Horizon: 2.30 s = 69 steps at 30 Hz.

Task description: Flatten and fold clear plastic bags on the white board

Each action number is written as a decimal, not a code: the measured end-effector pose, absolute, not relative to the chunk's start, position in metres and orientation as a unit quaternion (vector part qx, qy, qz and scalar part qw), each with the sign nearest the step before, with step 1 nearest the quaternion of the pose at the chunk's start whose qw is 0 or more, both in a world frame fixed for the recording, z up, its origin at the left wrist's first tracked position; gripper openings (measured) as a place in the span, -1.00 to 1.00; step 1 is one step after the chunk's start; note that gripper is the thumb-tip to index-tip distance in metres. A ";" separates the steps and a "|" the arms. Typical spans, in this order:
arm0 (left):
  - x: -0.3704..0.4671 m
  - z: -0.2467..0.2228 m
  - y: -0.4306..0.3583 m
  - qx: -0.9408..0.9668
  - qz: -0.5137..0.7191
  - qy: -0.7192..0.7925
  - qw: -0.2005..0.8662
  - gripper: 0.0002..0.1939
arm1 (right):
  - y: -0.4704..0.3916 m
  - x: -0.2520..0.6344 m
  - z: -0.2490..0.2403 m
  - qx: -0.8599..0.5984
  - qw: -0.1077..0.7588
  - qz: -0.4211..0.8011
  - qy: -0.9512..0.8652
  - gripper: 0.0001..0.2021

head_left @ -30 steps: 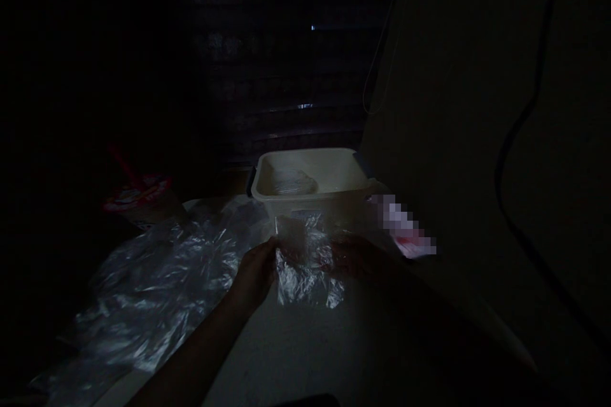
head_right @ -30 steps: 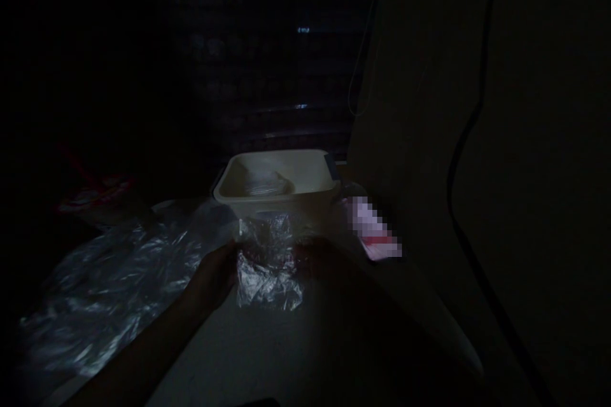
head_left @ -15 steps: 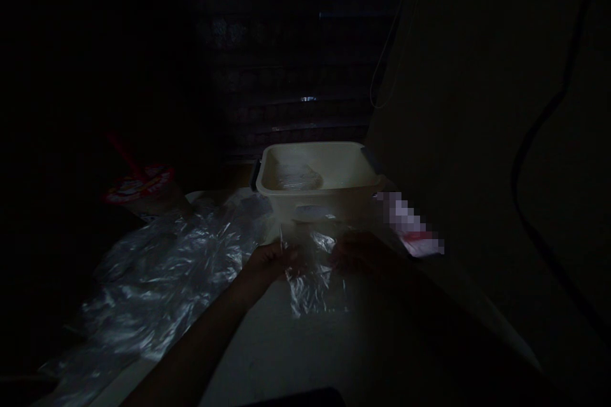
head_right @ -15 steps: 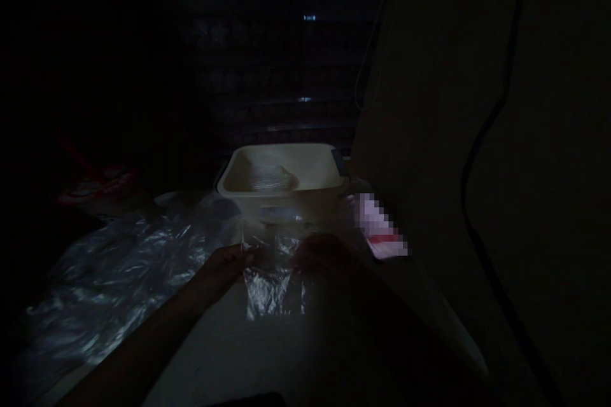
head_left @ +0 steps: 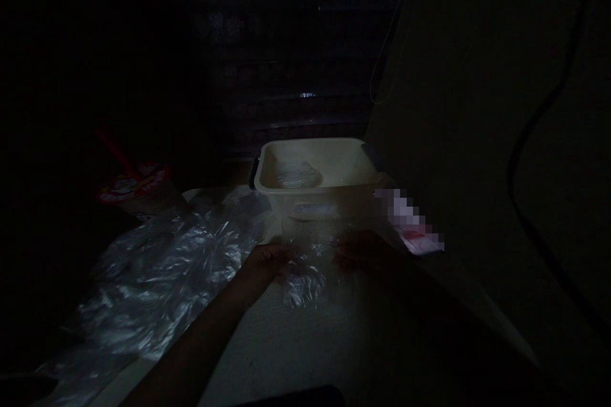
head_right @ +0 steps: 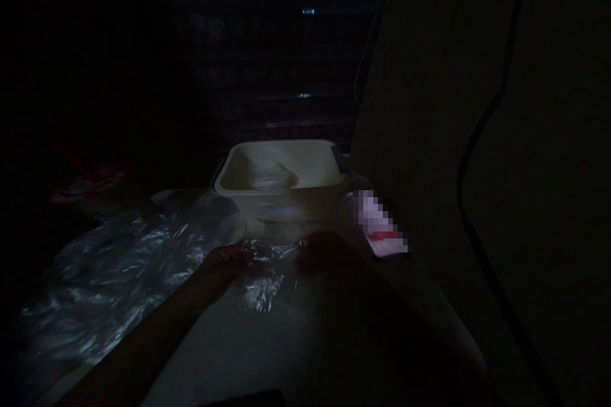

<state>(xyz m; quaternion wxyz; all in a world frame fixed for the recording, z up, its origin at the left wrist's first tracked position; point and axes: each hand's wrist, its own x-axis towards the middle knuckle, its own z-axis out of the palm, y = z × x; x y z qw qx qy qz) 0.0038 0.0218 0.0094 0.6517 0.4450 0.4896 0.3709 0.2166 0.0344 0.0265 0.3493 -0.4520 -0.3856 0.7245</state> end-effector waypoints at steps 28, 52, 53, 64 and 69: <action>0.003 0.018 0.021 0.419 0.399 0.456 0.677 -0.70 | 0.040 0.223 0.023 -0.463 0.365 0.675 -0.443 -0.79; -0.006 0.022 0.018 0.652 0.425 0.499 0.381 -0.82 | 0.049 0.239 0.012 -0.481 0.367 0.554 -0.572 -0.91; -0.005 0.021 0.017 0.685 0.402 0.508 0.333 -0.77 | 0.050 0.241 0.013 -0.480 0.368 0.541 -0.585 -0.91; 0.014 0.003 -0.001 0.858 0.113 0.499 0.039 -0.52 | 0.048 0.240 0.009 -0.532 0.328 0.358 -0.694 -0.85; 0.020 0.006 -0.005 0.857 0.077 0.509 -0.013 -0.51 | 0.039 0.232 0.012 -0.553 0.359 0.242 -0.712 -0.83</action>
